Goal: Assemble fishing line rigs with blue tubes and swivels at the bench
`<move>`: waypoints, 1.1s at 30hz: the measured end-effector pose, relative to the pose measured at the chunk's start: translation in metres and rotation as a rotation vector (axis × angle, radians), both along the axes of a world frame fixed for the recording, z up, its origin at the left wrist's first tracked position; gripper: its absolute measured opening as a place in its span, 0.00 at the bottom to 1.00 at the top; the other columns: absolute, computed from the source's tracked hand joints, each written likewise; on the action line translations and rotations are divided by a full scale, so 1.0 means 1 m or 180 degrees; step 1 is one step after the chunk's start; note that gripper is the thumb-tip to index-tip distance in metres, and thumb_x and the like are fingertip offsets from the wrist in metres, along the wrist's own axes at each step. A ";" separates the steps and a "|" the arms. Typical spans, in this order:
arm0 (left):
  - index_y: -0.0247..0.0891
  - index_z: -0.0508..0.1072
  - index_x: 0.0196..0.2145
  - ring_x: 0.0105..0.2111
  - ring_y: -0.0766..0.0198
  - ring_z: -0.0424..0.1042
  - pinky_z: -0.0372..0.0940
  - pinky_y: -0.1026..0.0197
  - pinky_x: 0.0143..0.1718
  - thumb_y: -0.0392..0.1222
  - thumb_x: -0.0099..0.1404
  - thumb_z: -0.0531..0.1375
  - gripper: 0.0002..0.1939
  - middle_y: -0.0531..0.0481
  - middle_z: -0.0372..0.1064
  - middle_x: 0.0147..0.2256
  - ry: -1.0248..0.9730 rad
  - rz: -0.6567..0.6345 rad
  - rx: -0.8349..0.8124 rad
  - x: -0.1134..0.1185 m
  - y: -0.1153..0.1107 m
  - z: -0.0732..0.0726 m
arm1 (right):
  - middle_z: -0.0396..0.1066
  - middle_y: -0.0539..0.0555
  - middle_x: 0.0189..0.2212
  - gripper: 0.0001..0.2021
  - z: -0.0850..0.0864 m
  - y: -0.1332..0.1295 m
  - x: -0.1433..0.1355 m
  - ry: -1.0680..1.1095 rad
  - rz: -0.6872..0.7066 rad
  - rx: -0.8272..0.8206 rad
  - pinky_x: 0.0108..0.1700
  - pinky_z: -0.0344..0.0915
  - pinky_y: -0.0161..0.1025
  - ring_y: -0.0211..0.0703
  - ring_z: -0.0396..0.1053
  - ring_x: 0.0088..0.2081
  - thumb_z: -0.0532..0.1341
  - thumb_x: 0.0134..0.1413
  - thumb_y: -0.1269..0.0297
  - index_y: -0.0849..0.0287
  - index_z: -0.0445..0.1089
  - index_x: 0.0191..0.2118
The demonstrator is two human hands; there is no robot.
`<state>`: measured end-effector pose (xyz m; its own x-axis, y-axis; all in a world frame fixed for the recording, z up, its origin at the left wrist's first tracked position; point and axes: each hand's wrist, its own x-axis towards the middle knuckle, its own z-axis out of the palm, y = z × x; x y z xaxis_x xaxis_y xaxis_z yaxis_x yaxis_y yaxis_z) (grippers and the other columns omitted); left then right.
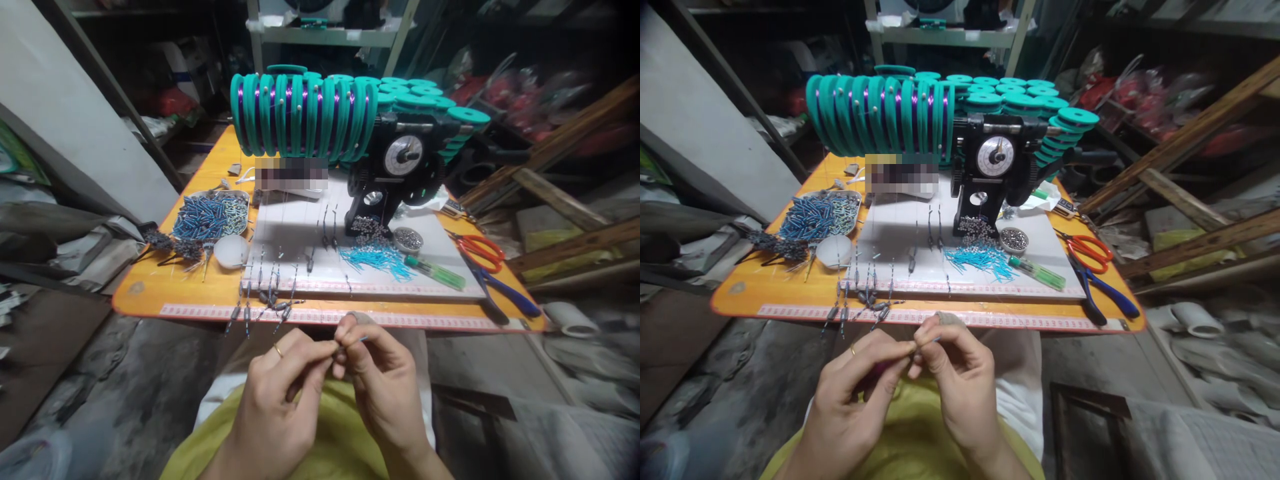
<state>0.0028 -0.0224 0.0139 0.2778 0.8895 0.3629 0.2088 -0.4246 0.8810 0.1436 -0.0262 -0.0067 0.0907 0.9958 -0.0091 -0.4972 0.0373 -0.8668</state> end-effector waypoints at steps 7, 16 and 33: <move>0.41 0.72 0.42 0.28 0.69 0.69 0.63 0.68 0.27 0.27 0.65 0.56 0.13 0.52 0.68 0.30 0.0134 -0.0004 -0.0156 -0.001 0.002 0.002 | 0.73 0.52 0.31 0.03 0.000 0.002 -0.001 0.0326 -0.0041 -0.0166 0.27 0.69 0.30 0.31 0.68 0.23 0.70 0.50 0.62 0.54 0.79 0.31; 0.41 0.73 0.43 0.29 0.68 0.69 0.63 0.67 0.29 0.27 0.65 0.56 0.14 0.51 0.69 0.31 0.0086 -0.0034 -0.0125 0.000 0.004 0.002 | 0.72 0.52 0.29 0.05 0.010 0.005 -0.002 0.0666 0.0038 -0.0402 0.24 0.67 0.25 0.29 0.67 0.23 0.72 0.46 0.62 0.57 0.80 0.28; 0.41 0.72 0.43 0.28 0.68 0.68 0.63 0.68 0.29 0.26 0.64 0.55 0.14 0.51 0.67 0.30 0.0236 0.0006 -0.0005 -0.001 0.003 0.002 | 0.70 0.51 0.27 0.03 -0.003 -0.001 0.000 -0.0056 -0.0015 -0.0122 0.28 0.67 0.34 0.34 0.67 0.23 0.66 0.55 0.62 0.53 0.77 0.32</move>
<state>0.0015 -0.0195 0.0158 0.3023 0.8906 0.3398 0.2743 -0.4227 0.8637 0.1438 -0.0272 -0.0095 0.0960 0.9943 -0.0456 -0.4817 0.0063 -0.8763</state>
